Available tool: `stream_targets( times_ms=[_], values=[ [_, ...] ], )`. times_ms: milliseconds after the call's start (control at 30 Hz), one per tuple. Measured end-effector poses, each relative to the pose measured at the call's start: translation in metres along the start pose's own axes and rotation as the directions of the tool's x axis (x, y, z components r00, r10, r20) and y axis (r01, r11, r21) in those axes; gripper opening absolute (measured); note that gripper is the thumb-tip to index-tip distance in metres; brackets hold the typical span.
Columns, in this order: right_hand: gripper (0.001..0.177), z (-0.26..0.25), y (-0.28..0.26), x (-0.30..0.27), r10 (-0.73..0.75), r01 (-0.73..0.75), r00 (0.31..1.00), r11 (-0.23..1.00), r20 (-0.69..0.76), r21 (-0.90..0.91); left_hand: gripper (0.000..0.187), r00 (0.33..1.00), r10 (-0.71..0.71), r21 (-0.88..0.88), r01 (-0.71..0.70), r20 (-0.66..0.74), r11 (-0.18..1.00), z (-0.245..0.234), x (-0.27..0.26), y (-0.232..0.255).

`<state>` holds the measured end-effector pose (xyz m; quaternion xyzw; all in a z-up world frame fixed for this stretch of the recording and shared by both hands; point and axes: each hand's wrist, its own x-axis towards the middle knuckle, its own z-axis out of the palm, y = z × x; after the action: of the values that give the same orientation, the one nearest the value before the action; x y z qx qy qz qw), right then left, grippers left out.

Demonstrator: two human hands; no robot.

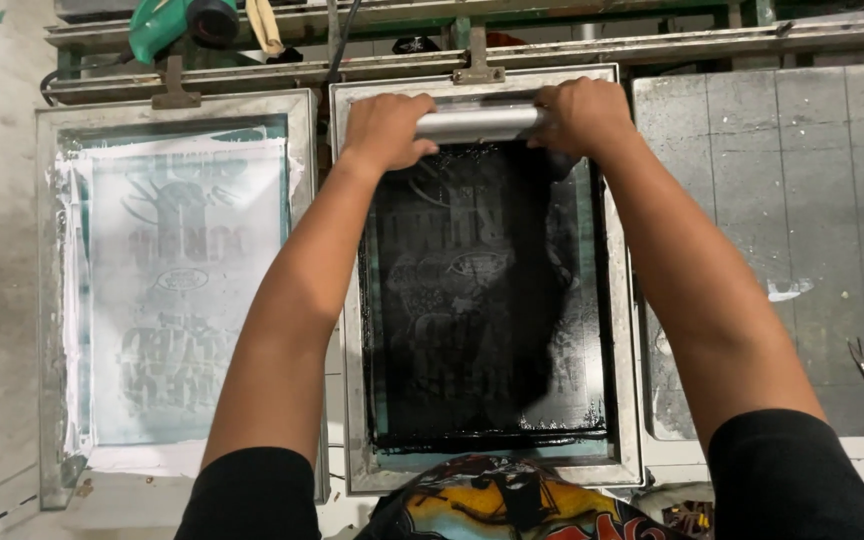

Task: The person uses a squeegee to spread black ink across a screen printing frame. They repeatedly pull the squeegee from the top to the bottom of the frame to ensure even coverage of the ink over the stencil.

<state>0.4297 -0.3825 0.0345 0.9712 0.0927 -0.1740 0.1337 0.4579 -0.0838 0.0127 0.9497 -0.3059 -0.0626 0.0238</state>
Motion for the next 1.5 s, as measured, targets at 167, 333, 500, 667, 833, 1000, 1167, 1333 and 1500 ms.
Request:
stream_targets(
  times_ms=[167,333,500,667,833,1000,1167,1333,1500],
  values=[
    [0.069,-0.020,-0.018,0.004,-0.038,0.031,0.996,0.997,0.082,0.076,0.053,0.999,-0.033,-0.019,0.034,0.034,0.999,0.006,0.019,0.005],
    [0.056,-0.015,-0.028,0.012,-0.033,0.026,0.993,0.998,0.110,0.062,0.043,0.993,-0.032,-0.058,0.039,0.116,0.998,-0.001,0.018,0.014],
    [0.041,-0.014,-0.034,0.001,-0.014,0.006,0.990,0.998,0.144,0.055,0.032,0.994,-0.031,-0.006,0.031,0.106,0.999,0.012,0.016,0.017],
    [0.043,-0.007,-0.033,-0.008,-0.060,0.061,0.990,0.998,0.125,-0.002,0.028,0.995,-0.029,0.003,0.029,0.091,1.000,0.015,0.009,0.024],
    [0.037,0.005,-0.032,-0.014,-0.116,0.114,0.990,0.993,0.079,0.030,0.023,0.994,0.004,-0.034,0.000,0.109,0.999,0.014,-0.003,0.029],
    [0.033,0.015,-0.040,-0.034,-0.132,0.133,0.991,0.990,0.039,-0.039,0.025,0.998,0.019,-0.011,-0.018,0.059,1.000,0.024,-0.022,0.036],
    [0.029,0.018,-0.049,-0.057,-0.103,0.105,0.990,0.994,0.100,-0.009,0.015,0.998,0.037,-0.043,-0.035,0.044,0.998,0.032,-0.044,0.048],
    [0.034,0.042,-0.053,-0.078,-0.088,0.107,0.985,0.987,0.149,-0.121,0.013,0.999,0.041,-0.040,-0.042,-0.010,0.998,0.035,-0.073,0.065],
    [0.022,0.067,-0.057,-0.102,-0.130,0.145,0.977,0.986,-0.167,0.083,0.014,0.999,-0.021,-0.192,0.011,-0.049,0.981,0.014,-0.110,0.091]
  ],
)
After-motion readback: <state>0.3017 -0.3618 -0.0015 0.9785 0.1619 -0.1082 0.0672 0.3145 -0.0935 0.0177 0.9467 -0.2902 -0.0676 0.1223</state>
